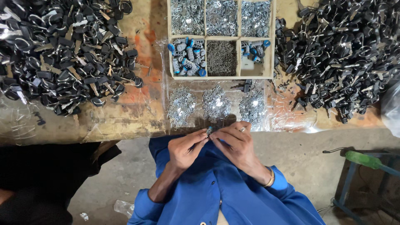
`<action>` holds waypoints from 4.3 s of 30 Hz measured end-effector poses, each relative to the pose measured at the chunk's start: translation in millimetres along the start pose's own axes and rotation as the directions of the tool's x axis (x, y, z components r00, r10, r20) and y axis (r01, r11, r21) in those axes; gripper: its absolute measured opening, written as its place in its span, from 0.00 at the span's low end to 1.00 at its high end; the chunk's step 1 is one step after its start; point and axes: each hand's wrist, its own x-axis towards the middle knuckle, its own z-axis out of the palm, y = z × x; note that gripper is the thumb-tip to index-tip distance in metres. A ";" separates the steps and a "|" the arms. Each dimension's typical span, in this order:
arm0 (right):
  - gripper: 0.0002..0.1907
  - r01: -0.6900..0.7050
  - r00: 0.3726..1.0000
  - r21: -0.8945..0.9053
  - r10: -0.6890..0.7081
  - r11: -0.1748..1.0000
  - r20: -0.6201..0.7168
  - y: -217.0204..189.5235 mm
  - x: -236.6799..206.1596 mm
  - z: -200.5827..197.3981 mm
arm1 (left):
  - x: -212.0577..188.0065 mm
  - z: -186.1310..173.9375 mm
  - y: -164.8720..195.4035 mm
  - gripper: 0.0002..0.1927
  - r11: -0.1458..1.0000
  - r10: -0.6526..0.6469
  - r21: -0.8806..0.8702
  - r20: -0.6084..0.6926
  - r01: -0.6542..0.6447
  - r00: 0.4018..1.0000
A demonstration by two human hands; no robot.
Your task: The person sits at a workbench assembling padlock lock cylinders by hand. They pick small metal pins and springs from a compartment tray, insert the components into a blue-capped cylinder body held in their hands, then place the finished cylinder onto a pile on the table and reach for the next part, repeating the cycle.
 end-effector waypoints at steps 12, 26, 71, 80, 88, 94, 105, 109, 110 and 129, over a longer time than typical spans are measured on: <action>0.19 -0.036 0.999 -0.202 0.032 0.979 -0.025 5.4 -0.8 -11.7 | -11.3 -5.4 -8.0 0.13 0.913 -0.227 -0.341 0.030 0.223 0.973; 0.14 0.128 0.992 -0.049 -0.129 0.991 -0.011 14.2 -8.3 -5.0 | -10.0 -6.2 -6.1 0.11 0.911 -0.282 -0.312 0.010 0.271 0.959; 0.16 -0.082 0.997 0.091 0.083 0.992 -0.005 -19.5 13.8 18.1 | -9.9 -15.0 -2.8 0.13 0.998 -0.012 0.057 -0.072 0.016 0.997; 0.17 0.079 0.968 0.065 -0.093 0.995 0.234 -19.5 34.8 6.3 | -17.4 -31.5 -0.3 0.12 0.995 -0.094 -0.004 -0.141 0.095 0.986; 0.19 0.158 0.985 -0.206 -0.140 0.966 0.098 -29.5 40.5 15.9 | -25.4 -37.8 -1.2 0.10 0.930 -0.317 -0.267 -0.244 0.251 0.917; 0.12 0.206 0.967 -0.079 -0.191 0.975 0.166 -14.3 23.8 10.6 | -23.8 -29.9 -1.1 0.10 0.931 -0.302 -0.267 -0.174 0.250 0.937; 0.19 -0.030 0.998 0.259 0.016 0.965 0.058 -19.1 21.3 17.8 | -14.3 -16.0 -0.7 0.12 0.996 -0.090 -0.028 -0.196 0.086 0.976; 0.20 -0.021 0.995 0.176 0.003 0.984 0.103 -20.4 25.3 15.1 | -10.7 -21.3 2.2 0.11 0.993 0.033 0.121 -0.118 -0.018 0.992; 0.20 -0.060 0.989 0.168 0.037 0.984 0.141 -21.1 25.0 12.1 | -10.1 -22.5 3.1 0.11 0.985 0.072 0.164 -0.093 -0.056 0.993; 0.11 -0.001 0.949 0.324 -0.102 0.946 0.300 2.3 46.5 -24.9 | 18.0 -24.1 12.0 0.15 0.965 0.257 -0.069 0.082 -0.252 0.963</action>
